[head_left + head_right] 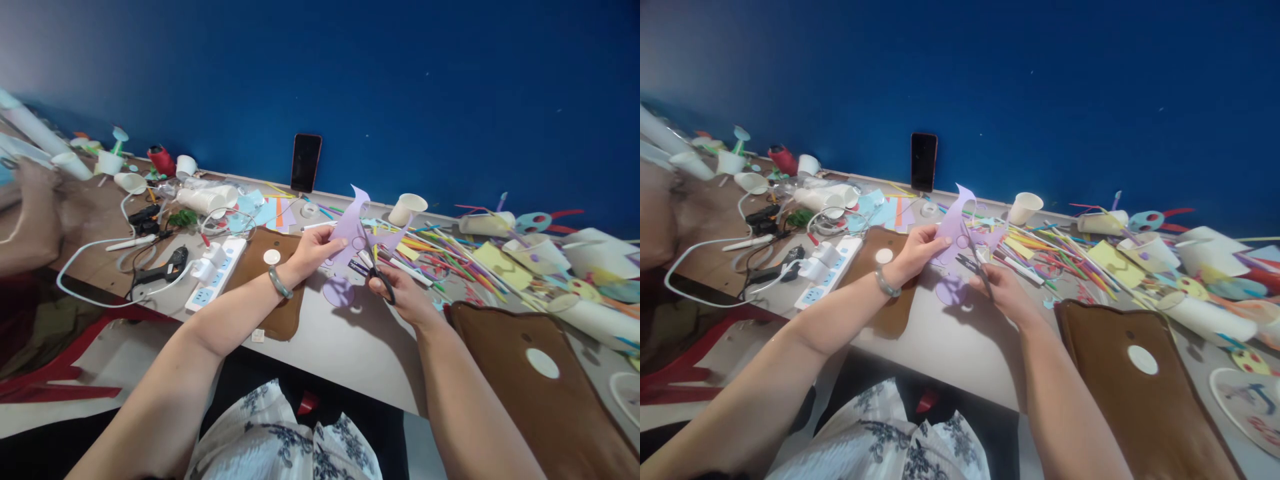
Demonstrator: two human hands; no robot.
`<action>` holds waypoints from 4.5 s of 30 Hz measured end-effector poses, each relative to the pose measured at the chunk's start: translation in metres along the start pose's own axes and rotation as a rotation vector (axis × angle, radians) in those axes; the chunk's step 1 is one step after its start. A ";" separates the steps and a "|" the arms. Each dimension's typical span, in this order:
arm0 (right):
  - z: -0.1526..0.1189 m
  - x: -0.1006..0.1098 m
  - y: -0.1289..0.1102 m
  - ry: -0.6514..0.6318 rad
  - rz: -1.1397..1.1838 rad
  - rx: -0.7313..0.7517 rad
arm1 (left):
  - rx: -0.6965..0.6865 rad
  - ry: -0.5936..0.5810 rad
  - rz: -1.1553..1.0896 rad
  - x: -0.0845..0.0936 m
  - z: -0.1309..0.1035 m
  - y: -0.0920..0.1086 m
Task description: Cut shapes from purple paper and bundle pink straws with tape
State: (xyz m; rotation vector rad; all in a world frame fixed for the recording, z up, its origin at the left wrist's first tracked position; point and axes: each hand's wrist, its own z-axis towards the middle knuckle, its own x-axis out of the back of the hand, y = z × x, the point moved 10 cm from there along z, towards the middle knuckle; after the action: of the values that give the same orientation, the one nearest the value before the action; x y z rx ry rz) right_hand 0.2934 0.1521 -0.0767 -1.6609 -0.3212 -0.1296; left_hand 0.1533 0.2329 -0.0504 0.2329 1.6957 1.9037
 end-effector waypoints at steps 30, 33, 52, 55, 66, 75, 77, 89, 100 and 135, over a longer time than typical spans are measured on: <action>0.001 -0.003 0.001 -0.003 -0.105 -0.030 | 0.016 0.003 -0.062 -0.007 0.000 0.001; 0.001 -0.006 -0.002 -0.003 -0.085 -0.029 | 0.047 0.002 -0.040 -0.010 -0.003 0.003; 0.001 -0.006 0.003 -0.033 -0.035 -0.034 | 0.040 -0.063 -0.030 -0.014 -0.003 0.005; 0.002 -0.004 0.004 -0.018 -0.054 -0.024 | 0.039 -0.068 -0.043 -0.014 -0.003 0.005; 0.002 -0.005 -0.003 -0.027 -0.077 -0.018 | 0.048 -0.089 -0.092 -0.015 -0.002 0.002; 0.002 0.000 0.003 -0.005 -0.096 -0.015 | 0.037 -0.059 -0.083 -0.009 -0.001 0.005; 0.002 0.000 0.005 -0.003 -0.087 -0.022 | 0.032 -0.056 -0.089 -0.008 0.000 0.004; 0.002 -0.003 0.001 -0.008 -0.087 -0.044 | 0.032 -0.008 -0.103 -0.002 0.004 -0.005; 0.001 -0.007 -0.001 -0.016 -0.064 -0.047 | -0.014 -0.074 -0.064 -0.015 -0.002 0.000; 0.002 -0.004 0.000 -0.009 -0.134 -0.014 | -0.003 -0.123 -0.080 -0.021 -0.004 0.007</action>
State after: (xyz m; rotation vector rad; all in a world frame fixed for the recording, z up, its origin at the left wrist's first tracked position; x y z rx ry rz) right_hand 0.2894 0.1541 -0.0777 -1.6535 -0.4399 -0.2254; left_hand 0.1664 0.2187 -0.0397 0.2717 1.5965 1.7965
